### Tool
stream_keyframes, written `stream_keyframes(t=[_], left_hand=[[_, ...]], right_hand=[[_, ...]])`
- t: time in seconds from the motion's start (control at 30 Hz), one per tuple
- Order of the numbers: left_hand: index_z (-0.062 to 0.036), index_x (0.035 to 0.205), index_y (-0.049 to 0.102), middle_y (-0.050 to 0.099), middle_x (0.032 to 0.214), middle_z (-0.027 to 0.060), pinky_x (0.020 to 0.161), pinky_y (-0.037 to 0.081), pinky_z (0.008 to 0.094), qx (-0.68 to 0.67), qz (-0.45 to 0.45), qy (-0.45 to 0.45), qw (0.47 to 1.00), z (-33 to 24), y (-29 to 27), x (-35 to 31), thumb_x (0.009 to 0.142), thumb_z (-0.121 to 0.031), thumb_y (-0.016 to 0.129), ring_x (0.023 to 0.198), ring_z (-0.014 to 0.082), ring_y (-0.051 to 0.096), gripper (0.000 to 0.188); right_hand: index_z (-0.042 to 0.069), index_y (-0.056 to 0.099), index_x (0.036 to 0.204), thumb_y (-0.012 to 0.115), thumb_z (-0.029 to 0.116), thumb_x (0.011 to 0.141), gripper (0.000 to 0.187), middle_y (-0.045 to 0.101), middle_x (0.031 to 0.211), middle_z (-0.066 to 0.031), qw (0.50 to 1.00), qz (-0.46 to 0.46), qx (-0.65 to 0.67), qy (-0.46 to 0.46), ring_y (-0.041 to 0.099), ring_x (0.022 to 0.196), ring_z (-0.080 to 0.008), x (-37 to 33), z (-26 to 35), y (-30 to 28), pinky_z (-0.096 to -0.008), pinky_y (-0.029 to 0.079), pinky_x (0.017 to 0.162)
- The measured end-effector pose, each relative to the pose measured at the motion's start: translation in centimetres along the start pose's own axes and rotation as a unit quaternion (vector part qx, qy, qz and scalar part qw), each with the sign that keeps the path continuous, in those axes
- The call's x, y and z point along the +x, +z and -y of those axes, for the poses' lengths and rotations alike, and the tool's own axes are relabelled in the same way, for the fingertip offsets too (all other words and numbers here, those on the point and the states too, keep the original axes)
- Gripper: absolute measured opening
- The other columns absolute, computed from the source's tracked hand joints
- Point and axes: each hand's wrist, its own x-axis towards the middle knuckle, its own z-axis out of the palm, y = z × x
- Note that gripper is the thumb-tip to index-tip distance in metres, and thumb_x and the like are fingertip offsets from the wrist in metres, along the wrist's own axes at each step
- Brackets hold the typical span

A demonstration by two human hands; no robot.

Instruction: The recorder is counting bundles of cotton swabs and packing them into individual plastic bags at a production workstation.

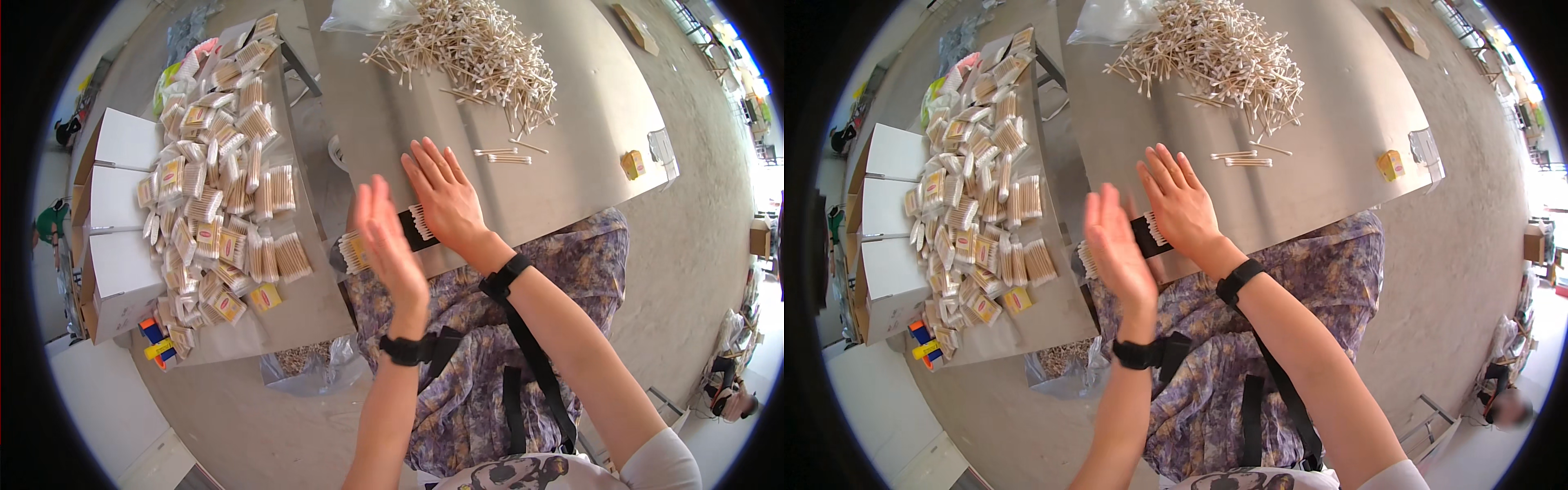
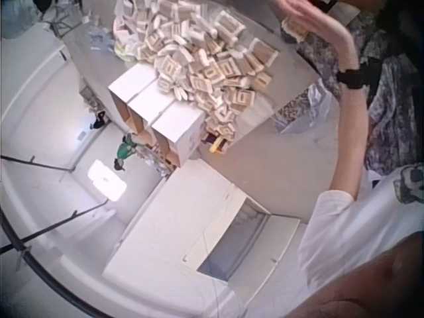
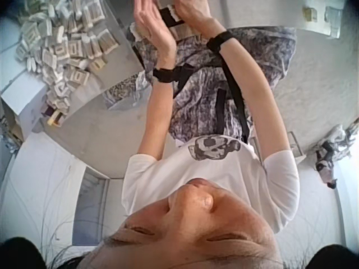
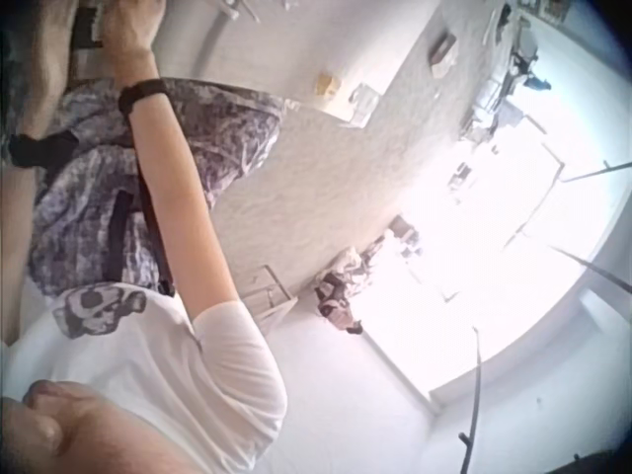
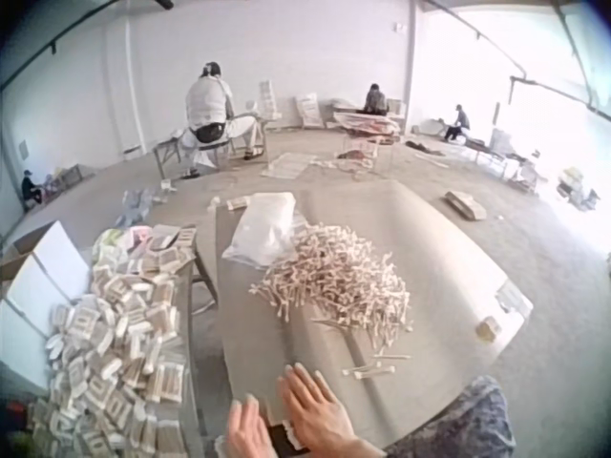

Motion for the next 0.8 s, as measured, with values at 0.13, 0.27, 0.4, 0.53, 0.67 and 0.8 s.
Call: stream_keyframes(t=[0.13,0.27,0.4,0.53,0.67,0.8], left_hand=[[0.0023,0.143,0.04,0.045,0.149,0.0222,0.116,0.03,0.0406,0.223,-0.083,0.084,0.968,-1.9,-5.2,2.3,0.106,-0.026,0.044,0.138,0.0301,0.043,0.047],[0.0001,0.12,0.06,0.067,0.114,0.0188,0.09,0.049,0.0402,0.517,-0.024,0.029,0.855,-2.1,-9.3,3.3,0.105,-0.023,0.046,0.106,0.0319,0.064,0.031],[0.0026,0.092,0.064,0.064,0.075,0.0215,0.062,0.048,0.0443,0.585,0.041,0.022,0.809,-1.0,-9.2,3.5,0.105,-0.029,0.049,0.069,0.0401,0.061,0.038],[0.0065,0.082,0.061,0.058,0.068,0.0234,0.055,0.043,0.0438,0.566,0.048,-0.041,0.822,-0.9,-8.8,3.9,0.105,-0.034,0.05,0.057,0.039,0.051,0.048],[0.0074,0.08,0.057,0.045,0.059,0.0141,0.054,0.038,0.0381,0.495,0.04,-0.045,0.867,-0.3,-9.1,3.6,0.105,-0.038,0.05,0.057,0.0206,0.034,0.052],[0.0082,0.08,0.056,0.043,0.059,0.0126,0.054,0.038,0.0367,0.469,0.034,-0.031,0.882,-0.1,-9.2,3.6,0.105,-0.038,0.05,0.058,0.0175,0.036,0.053]], right_hand=[[0.0,0.044,0.143,0.047,0.009,0.093,0.051,0.039,0.153,-0.0154,1.0,-0.007,-0.001,-0.007,0.026,0.149,-0.0291,-0.2,-0.7,0.4,-0.0417,0.022,0.123],[-0.001,0.044,0.142,0.047,0.008,0.093,0.05,0.04,0.153,-0.0149,1.0,-0.002,-0.005,-0.01,0.028,0.148,-0.0286,0.3,1.1,0.8,-0.0413,0.023,0.123],[-0.001,0.044,0.142,0.047,0.008,0.093,0.05,0.04,0.152,-0.0147,1.0,0.0,0.017,-0.009,0.029,0.147,-0.028,0.6,2.3,1.3,-0.0409,0.024,0.123],[-0.001,0.044,0.141,0.046,0.008,0.093,0.049,0.041,0.151,-0.0142,0.999,-0.008,0.033,-0.017,0.031,0.147,-0.0278,0.6,2.5,1.4,-0.0408,0.025,0.123],[-0.001,0.045,0.141,0.046,0.008,0.093,0.048,0.041,0.151,-0.0136,0.999,-0.005,0.038,-0.015,0.03,0.147,-0.0276,0.5,2.6,1.4,-0.0407,0.025,0.123],[0.0,0.044,0.142,0.046,0.008,0.093,0.049,0.041,0.152,-0.0129,0.999,0.002,0.033,-0.014,0.03,0.147,-0.0272,0.6,2.5,1.3,-0.0405,0.025,0.123]])
